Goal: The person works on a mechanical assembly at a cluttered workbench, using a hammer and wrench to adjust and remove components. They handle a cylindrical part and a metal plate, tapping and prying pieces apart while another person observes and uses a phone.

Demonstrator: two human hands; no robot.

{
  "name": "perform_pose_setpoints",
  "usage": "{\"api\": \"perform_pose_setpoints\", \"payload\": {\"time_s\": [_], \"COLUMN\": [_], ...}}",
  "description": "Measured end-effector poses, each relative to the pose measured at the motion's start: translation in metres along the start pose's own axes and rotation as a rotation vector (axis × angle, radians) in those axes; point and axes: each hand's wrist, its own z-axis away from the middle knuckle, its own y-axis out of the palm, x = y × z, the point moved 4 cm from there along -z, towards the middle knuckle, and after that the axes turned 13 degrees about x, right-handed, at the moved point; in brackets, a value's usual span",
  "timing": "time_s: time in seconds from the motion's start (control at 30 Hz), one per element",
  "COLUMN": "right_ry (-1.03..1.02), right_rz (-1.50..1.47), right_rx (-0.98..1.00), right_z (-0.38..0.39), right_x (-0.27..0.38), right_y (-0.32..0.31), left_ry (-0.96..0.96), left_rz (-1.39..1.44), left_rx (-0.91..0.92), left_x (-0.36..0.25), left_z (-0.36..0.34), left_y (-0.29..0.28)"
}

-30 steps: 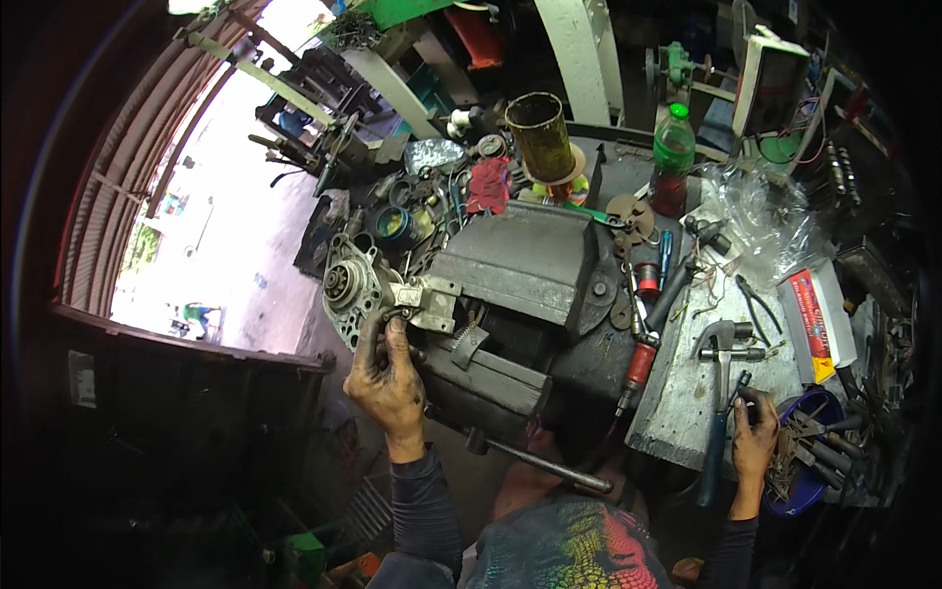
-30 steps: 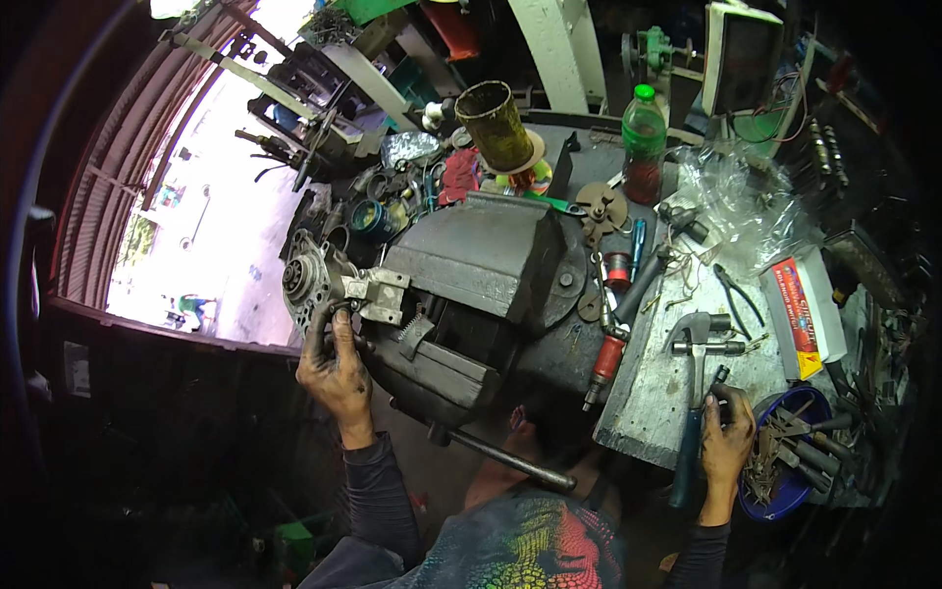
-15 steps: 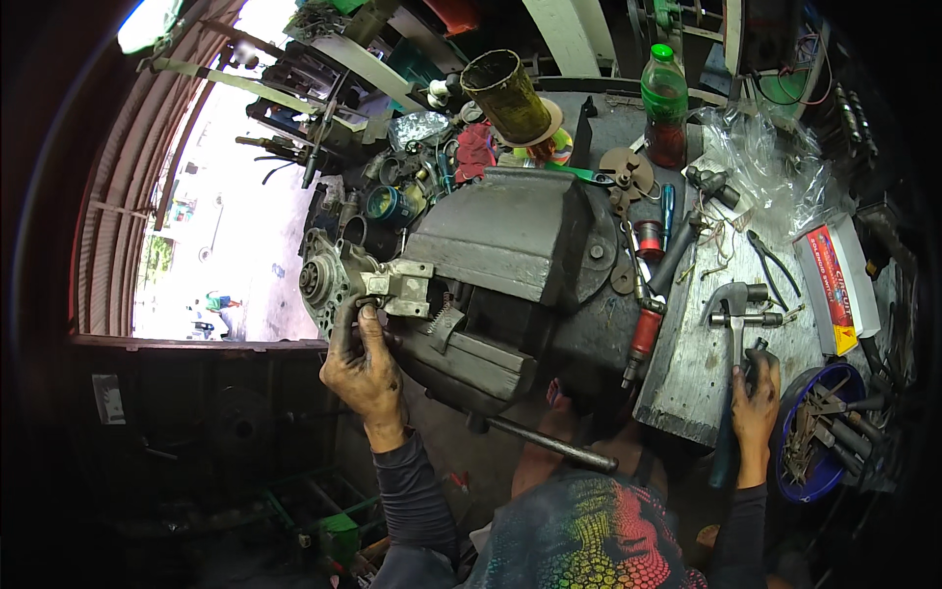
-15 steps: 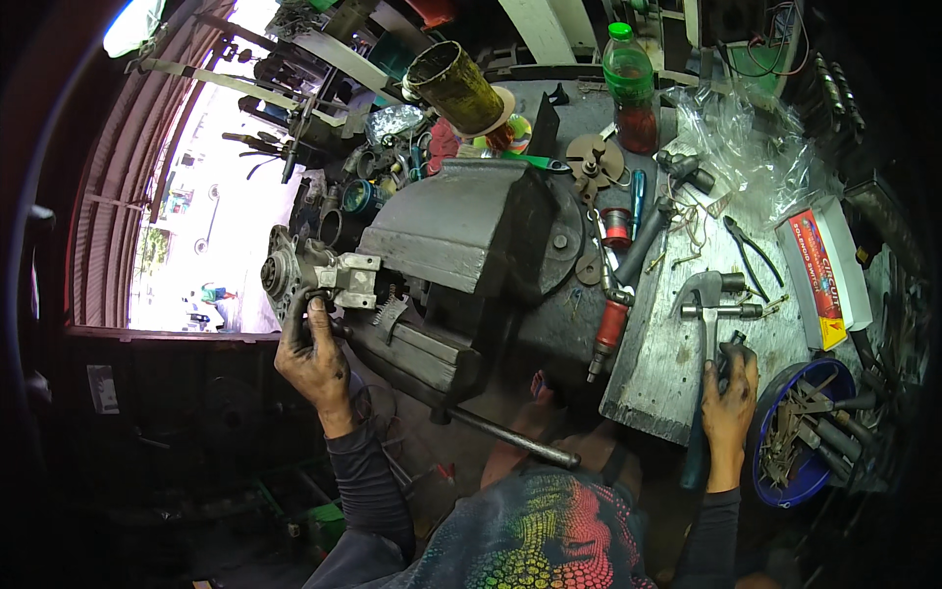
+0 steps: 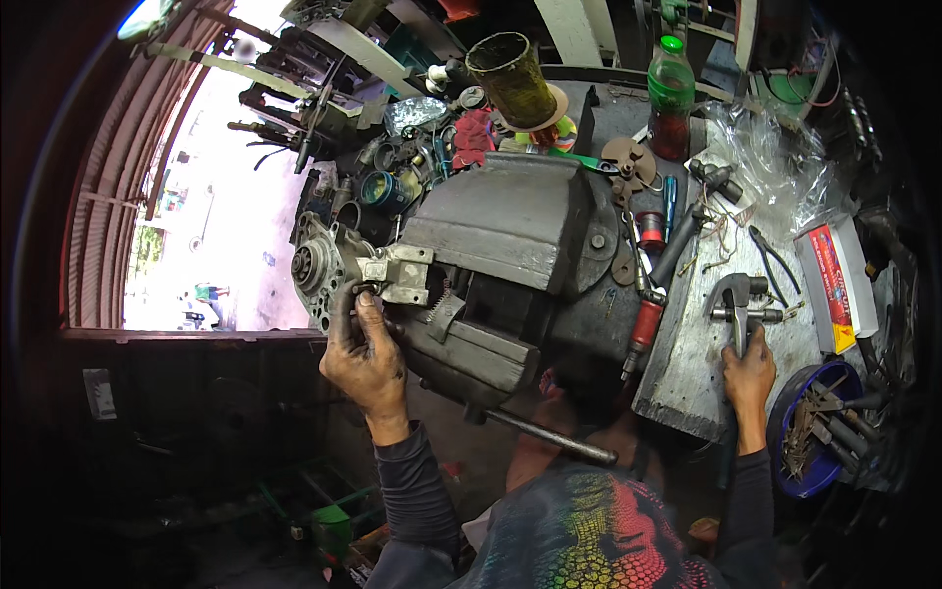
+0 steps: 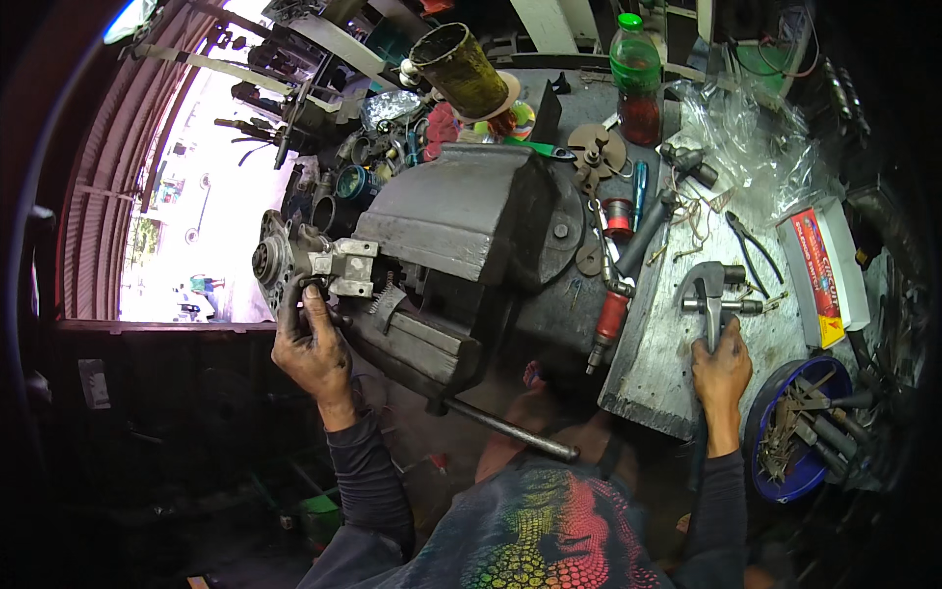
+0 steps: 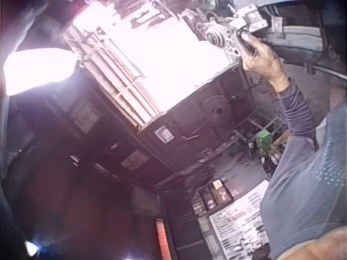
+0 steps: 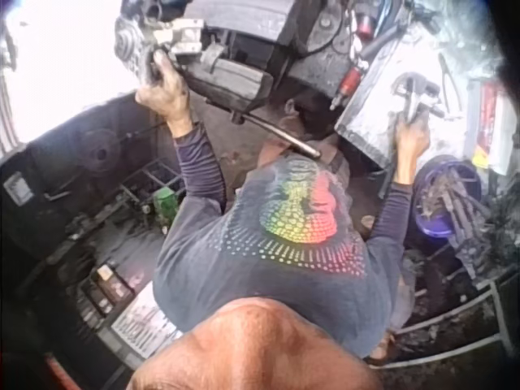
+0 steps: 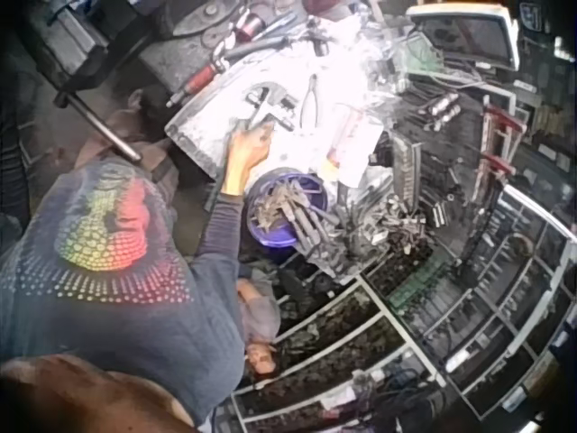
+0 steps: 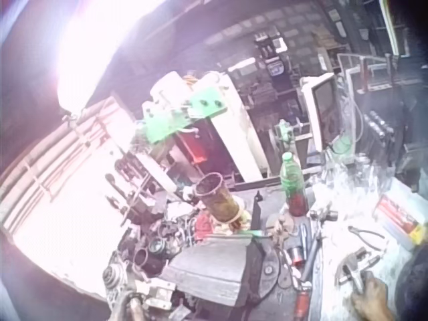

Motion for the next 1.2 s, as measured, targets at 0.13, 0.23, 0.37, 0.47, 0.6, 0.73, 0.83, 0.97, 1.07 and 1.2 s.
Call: {"api": "perform_pose_setpoints", "payload": {"time_s": [0.13,0.23,0.37,0.47,0.6,0.73,0.83,0.97,1.07,1.2], "right_ry": [0.026,-0.167,-0.377,-0.779,-0.956,-0.935,-0.817,-0.800,-0.777,-0.727], "right_rz": [-0.466,-0.781,-0.719,-0.672,-0.467,-0.300,-0.258,-0.344,-0.330,-0.339], "right_rx": [0.113,0.162,0.279,0.483,0.443,0.533,0.558,0.583,0.586,0.602], "right_z": [0.002,0.011,0.028,0.033,0.049,0.053,0.051,0.052,0.053,0.054], "right_x": [0.025,0.086,0.218,0.341,0.446,0.489,0.493,0.493,0.492,0.492], "right_y": [-0.039,-0.081,-0.127,-0.135,-0.122,-0.097,-0.082,-0.073,-0.070,-0.069], "left_ry": [-0.050,-0.079,-0.050,-0.064,-0.005,0.110,0.095,0.111,0.101,0.088], "left_rz": [0.094,0.150,0.187,0.178,0.177,0.200,0.254,0.306,0.367,0.441], "left_rx": [-0.046,-0.075,-0.144,-0.149,-0.168,-0.222,-0.214,-0.222,-0.193,-0.191], "left_x": [0.006,0.011,0.018,0.022,0.024,0.023,0.026,0.028,0.031,0.032], "left_z": [0.006,0.009,0.011,0.011,0.012,0.011,0.010,0.009,0.009,0.014], "left_y": [0.007,0.014,0.021,0.023,0.021,0.018,0.019,0.018,0.018,0.015]}}
